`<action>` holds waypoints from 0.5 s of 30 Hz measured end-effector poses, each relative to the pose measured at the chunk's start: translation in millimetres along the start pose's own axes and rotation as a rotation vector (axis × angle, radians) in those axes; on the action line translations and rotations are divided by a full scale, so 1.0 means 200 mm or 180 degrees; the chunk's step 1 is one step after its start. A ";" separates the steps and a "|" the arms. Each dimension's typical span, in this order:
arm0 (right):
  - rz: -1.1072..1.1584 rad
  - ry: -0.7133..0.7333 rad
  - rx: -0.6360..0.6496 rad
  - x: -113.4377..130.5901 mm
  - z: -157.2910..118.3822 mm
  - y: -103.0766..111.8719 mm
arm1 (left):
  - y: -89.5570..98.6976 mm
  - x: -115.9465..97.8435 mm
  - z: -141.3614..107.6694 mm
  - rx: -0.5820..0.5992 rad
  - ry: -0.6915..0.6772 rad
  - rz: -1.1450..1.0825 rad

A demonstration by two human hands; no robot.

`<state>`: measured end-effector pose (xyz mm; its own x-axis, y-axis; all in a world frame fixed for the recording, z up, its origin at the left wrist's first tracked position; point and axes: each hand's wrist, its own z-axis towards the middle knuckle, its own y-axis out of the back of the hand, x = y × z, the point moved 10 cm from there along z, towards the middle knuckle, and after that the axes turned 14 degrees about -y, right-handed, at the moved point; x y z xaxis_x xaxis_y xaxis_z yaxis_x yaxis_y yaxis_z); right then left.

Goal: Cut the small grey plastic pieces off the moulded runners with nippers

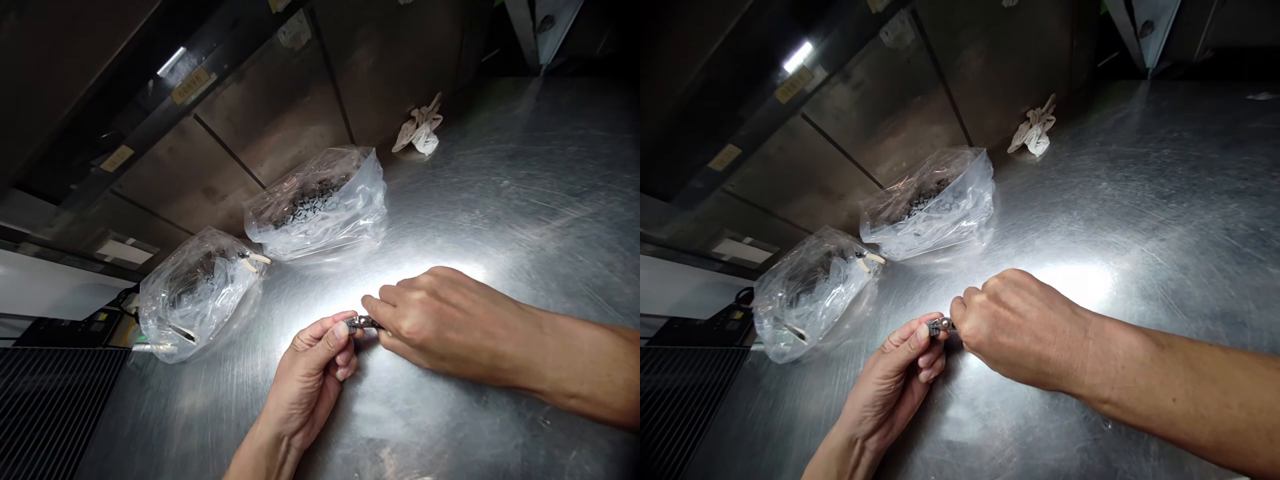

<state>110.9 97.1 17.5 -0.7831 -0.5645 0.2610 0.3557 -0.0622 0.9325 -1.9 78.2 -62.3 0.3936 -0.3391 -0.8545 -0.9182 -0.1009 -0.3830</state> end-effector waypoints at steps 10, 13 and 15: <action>0.0175 0.0054 0.0234 0.00 0.00 -0.02 | 0.02 0.00 0.00 -0.0087 0.0027 -0.0094; 0.0193 0.0037 0.0216 -0.01 0.00 -0.01 | 0.02 0.00 0.00 -0.0106 0.0037 -0.0146; 0.0199 0.0032 0.0146 -0.01 0.00 0.00 | 0.02 0.00 -0.01 -0.0098 0.0035 -0.0156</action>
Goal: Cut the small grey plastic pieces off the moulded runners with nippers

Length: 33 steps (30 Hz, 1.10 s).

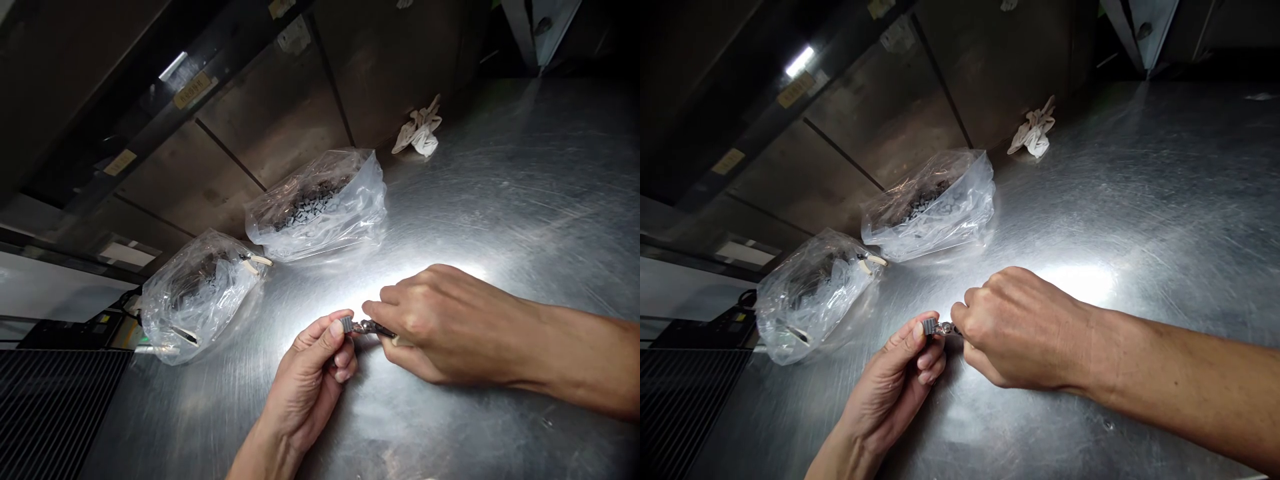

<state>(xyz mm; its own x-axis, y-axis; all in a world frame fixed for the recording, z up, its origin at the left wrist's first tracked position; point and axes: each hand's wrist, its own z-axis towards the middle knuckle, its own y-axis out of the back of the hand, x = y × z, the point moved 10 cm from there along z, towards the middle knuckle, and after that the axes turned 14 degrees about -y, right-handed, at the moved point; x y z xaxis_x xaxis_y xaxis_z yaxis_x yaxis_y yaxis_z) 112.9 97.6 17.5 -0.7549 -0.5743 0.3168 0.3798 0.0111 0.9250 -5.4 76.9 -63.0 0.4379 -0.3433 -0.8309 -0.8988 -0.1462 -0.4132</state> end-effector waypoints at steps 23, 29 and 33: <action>-0.0056 0.0051 0.0076 0.02 0.01 -0.03 | 0.00 -0.01 -0.01 -0.0028 -0.0079 0.0202; 0.0016 -0.0035 0.0161 0.02 0.01 -0.04 | 0.00 -0.01 -0.01 -0.0025 -0.0083 0.0195; 0.0023 -0.0071 0.0205 0.01 0.02 -0.04 | -0.01 -0.01 -0.01 0.0014 -0.0085 0.0153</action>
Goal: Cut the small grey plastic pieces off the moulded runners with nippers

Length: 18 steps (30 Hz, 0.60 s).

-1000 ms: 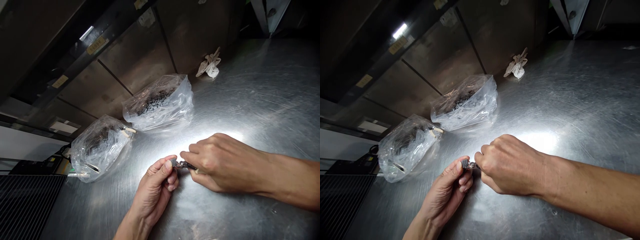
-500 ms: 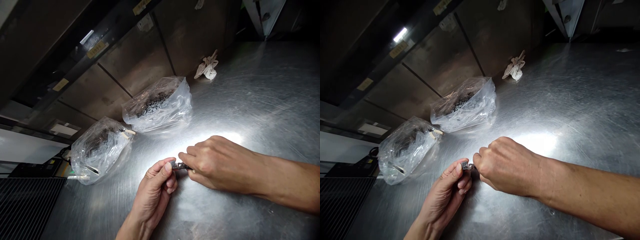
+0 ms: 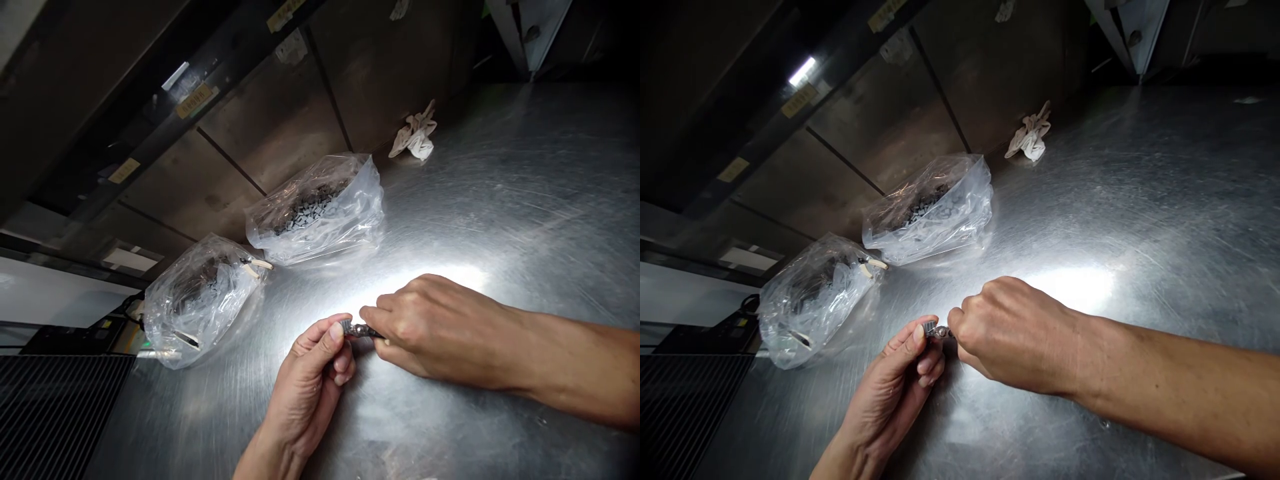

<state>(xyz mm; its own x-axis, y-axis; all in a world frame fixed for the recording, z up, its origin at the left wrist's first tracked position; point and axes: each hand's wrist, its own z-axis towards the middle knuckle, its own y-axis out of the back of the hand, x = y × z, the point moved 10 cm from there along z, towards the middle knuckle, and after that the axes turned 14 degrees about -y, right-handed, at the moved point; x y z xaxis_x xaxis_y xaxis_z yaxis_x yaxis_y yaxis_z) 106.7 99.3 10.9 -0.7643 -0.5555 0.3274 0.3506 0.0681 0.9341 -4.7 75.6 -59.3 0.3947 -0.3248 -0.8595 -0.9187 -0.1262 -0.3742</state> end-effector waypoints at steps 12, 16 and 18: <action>-0.0147 0.0069 -0.0322 -0.03 -0.01 0.07 | 0.00 -0.01 0.01 -0.0025 -0.0050 -0.0141; -0.0195 0.0096 -0.0320 -0.02 -0.01 0.05 | -0.01 0.00 0.01 -0.0005 -0.0033 -0.0151; -0.0191 0.0114 -0.0287 -0.01 -0.01 0.04 | 0.00 0.00 0.01 -0.0025 -0.0025 -0.0133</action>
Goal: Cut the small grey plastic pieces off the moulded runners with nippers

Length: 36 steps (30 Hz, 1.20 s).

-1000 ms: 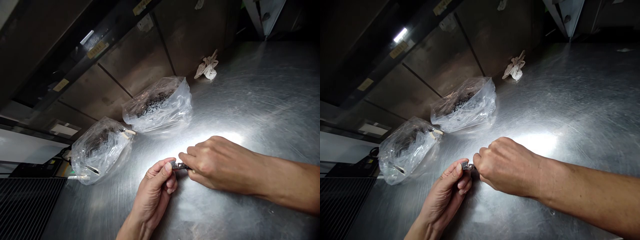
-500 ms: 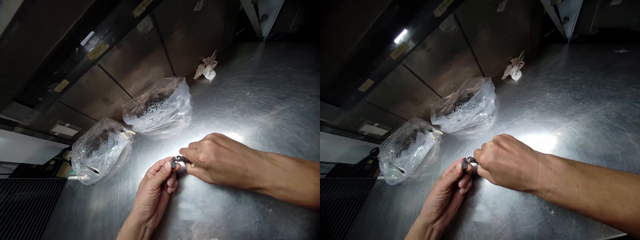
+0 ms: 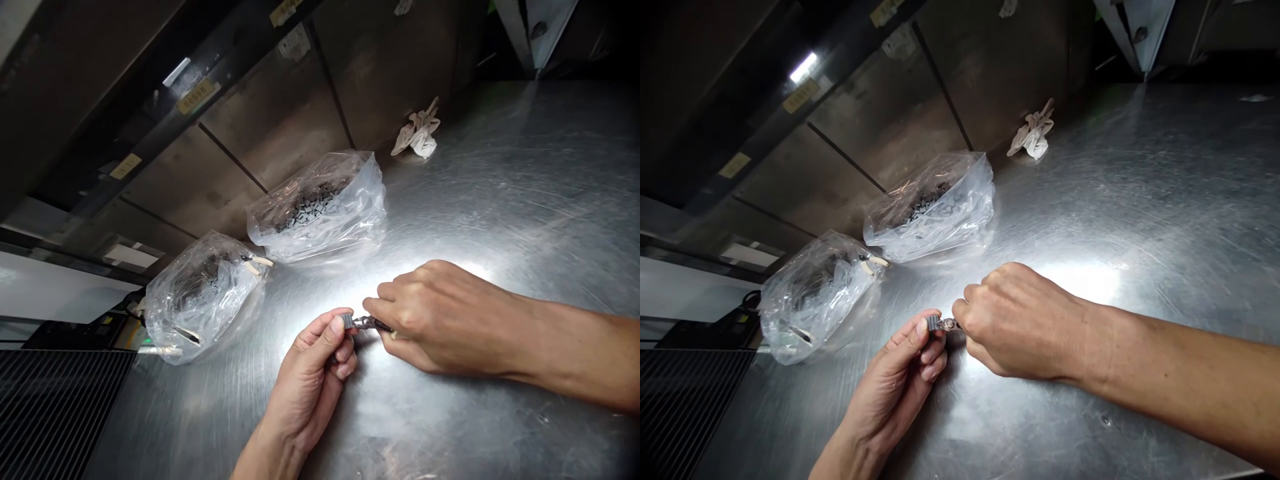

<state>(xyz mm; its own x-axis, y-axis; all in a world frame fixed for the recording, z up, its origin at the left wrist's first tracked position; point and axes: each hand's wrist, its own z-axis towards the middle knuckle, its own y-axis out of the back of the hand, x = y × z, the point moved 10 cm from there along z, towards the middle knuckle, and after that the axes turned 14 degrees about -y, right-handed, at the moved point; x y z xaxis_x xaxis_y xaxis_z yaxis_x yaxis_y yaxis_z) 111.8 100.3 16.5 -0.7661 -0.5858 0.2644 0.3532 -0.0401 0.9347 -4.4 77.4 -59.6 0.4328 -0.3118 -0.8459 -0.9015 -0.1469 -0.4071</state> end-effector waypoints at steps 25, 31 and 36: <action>0.0046 -0.0077 0.0325 -0.01 -0.01 -0.07 | 0.02 0.00 0.00 -0.0089 0.0025 0.0177; 0.0120 -0.0145 0.0349 -0.01 -0.01 -0.07 | 0.02 0.00 0.01 -0.0090 0.0042 0.0209; 0.0241 -0.0195 0.0456 -0.02 0.00 -0.05 | 0.01 -0.01 0.01 -0.0062 -0.0032 0.0168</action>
<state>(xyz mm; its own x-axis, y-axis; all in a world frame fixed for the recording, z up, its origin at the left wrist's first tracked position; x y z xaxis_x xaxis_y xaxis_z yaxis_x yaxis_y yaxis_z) 110.4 103.3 5.4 -0.7731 -0.5321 0.3453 0.3344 0.1207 0.9347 -6.6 79.2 -59.1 0.3846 -0.3101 -0.8694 -0.9229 -0.1488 -0.3552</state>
